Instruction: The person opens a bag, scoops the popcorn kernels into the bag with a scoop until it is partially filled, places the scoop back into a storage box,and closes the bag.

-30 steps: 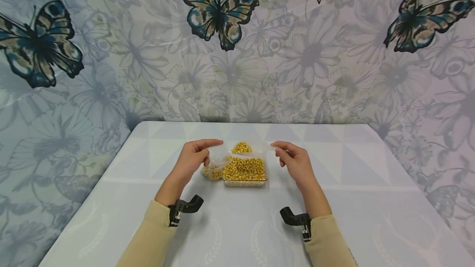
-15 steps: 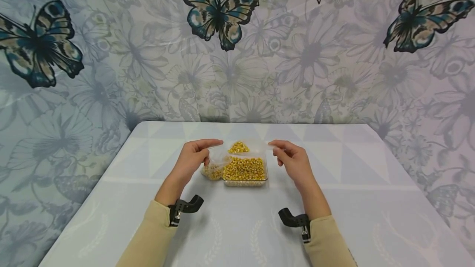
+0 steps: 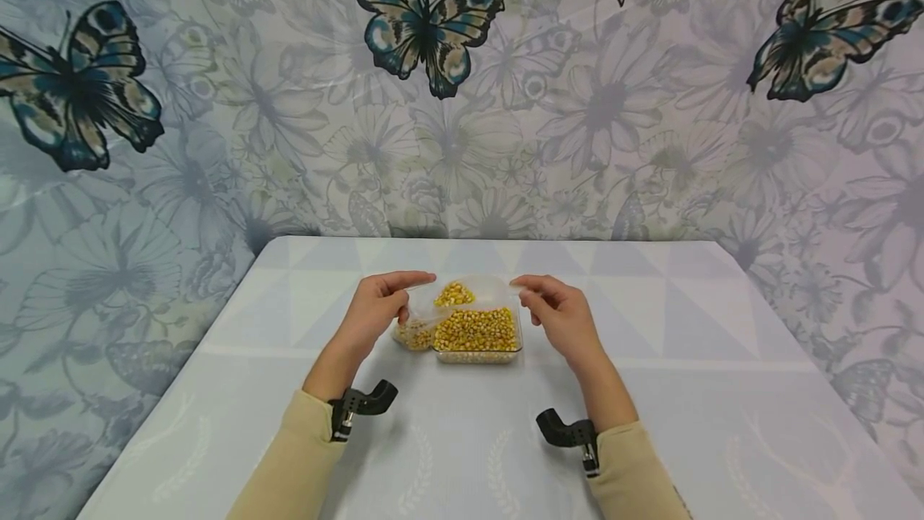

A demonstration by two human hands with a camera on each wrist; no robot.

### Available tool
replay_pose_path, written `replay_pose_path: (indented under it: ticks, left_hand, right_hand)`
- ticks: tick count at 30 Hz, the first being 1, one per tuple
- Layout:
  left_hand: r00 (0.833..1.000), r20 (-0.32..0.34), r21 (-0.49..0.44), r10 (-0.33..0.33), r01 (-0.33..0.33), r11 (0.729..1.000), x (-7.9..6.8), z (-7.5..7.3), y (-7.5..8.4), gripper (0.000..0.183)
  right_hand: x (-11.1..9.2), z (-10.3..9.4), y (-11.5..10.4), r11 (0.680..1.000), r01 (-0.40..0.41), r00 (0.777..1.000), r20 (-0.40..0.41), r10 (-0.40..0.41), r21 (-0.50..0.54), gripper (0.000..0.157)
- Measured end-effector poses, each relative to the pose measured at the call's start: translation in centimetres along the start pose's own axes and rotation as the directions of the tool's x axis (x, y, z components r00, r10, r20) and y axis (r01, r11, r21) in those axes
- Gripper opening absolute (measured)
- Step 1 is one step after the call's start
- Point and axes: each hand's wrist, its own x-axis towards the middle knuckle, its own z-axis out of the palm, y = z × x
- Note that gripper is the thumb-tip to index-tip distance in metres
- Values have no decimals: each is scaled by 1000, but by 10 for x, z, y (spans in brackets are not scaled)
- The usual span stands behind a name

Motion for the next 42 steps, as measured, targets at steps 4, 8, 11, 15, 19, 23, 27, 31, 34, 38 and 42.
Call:
replay_pose_path:
  ticks: [4,8,11,15,19,23,27,31,34,38,42]
  left_hand:
    - [1000,-3,6,-2,2,1000,0,0,0,44]
    - [1000,2,6,-3,3,1000,1,1,-1,44]
    - [1000,4,-1,-3,3,1000,1,0,-1,44]
    - [1000,5,-3,-2,2,1000,1,1,-1,44]
    - [1000,6,3,5,-5,1000,1,1,-1,44]
    - [1000,8,4,9,-9,1000,1,1,-1,44]
    - [1000,12,0,9,-9,1000,0,1,-1,44]
    - [1000,14,1,11,-11,1000,0,1,-1,44]
    - [1000,14,6,16,-16,1000,0,1,-1,44]
    - [1000,10,11,18,-18,1000,1,1,-1,43]
    - [1000,9,8,10,-10,1000,0,1,-2,42]
  right_hand:
    - [-1,2,-1,1000,8,1000,2,-8,-16,26]
    - [-1,3,-3,999,11,1000,-3,-11,-50,24]
    - [-1,5,-5,997,11,1000,-7,-12,-71,23]
    - [-1,6,-8,996,31,999,-7,-31,-85,23]
    - [-2,7,-11,991,58,998,-14,-60,-119,23]
    - [-3,8,-13,983,92,995,-24,-97,-160,24]
    - [-3,9,-16,976,110,992,-36,-119,-187,24]
    - [-3,11,-16,966,125,989,-50,-139,-224,23]
    - [-3,12,-16,957,152,984,-55,-171,-248,23]
    - [-3,14,-17,948,178,978,-60,-200,-262,23]
    - [-4,14,-18,947,181,977,-60,-204,-267,23]
